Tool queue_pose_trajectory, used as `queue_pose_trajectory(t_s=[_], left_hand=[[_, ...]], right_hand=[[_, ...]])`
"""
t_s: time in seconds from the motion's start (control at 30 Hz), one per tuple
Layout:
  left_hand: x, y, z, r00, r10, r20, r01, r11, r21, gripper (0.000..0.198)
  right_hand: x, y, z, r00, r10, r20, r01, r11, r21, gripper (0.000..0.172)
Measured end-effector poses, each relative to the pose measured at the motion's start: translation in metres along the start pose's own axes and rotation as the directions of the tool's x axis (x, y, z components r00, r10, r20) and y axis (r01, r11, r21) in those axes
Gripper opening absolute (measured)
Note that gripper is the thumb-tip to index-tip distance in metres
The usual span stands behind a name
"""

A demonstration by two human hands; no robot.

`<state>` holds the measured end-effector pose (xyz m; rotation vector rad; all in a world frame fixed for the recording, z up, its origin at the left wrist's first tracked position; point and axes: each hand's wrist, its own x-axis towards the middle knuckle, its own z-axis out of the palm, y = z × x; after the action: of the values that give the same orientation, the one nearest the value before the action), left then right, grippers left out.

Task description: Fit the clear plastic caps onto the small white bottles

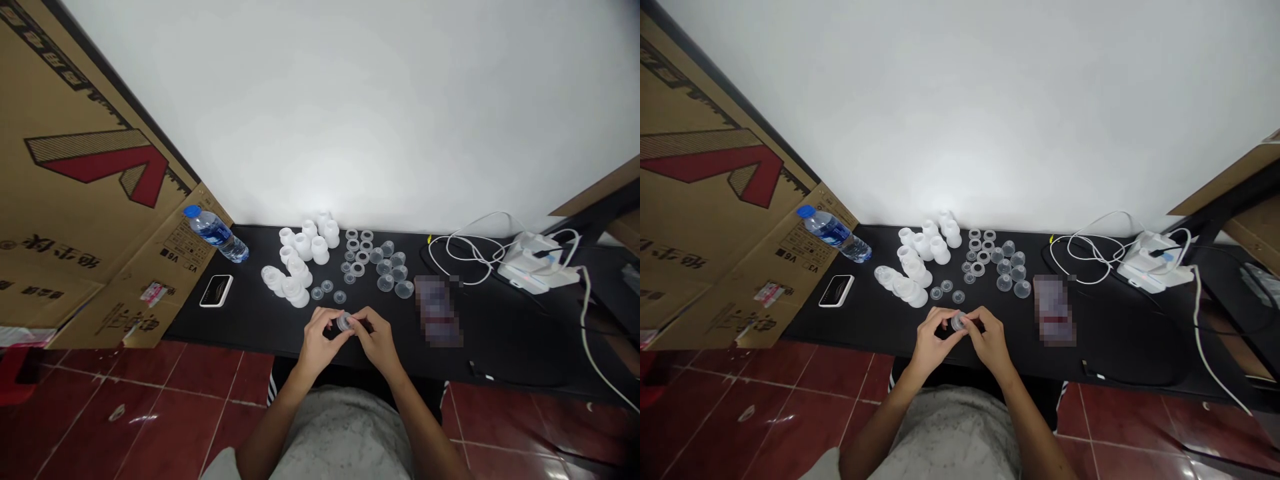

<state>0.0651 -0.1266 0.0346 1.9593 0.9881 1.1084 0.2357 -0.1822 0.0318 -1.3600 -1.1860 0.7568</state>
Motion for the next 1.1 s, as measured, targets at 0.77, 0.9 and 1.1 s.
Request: queue_pose_trajectory(t_s=[0.77,0.9,1.1], left_hand=[[-0.0018,0.0003,-0.0003,0.998,0.042,0.039,-0.043,0.998,0.045,0.028],[0.0003,-0.0001,-0.0016,0.995,0.063,0.082,-0.064,0.998,0.0,0.03],[-0.0015,0.0049,-0.0012,0.997,0.001,0.071,-0.004,0.999,0.043,0.026]], right_hand=[[0.0016,0.0019,0.0002,0.996,0.081,-0.041,-0.078,0.994,0.083,0.029],[0.0023,-0.0004,-0.0001,0.994,0.099,-0.055,-0.092,0.99,0.108,0.028],[0.0024,-0.0041,-0.0035,0.999,0.011,-0.031,-0.011,1.0,0.013,0.022]])
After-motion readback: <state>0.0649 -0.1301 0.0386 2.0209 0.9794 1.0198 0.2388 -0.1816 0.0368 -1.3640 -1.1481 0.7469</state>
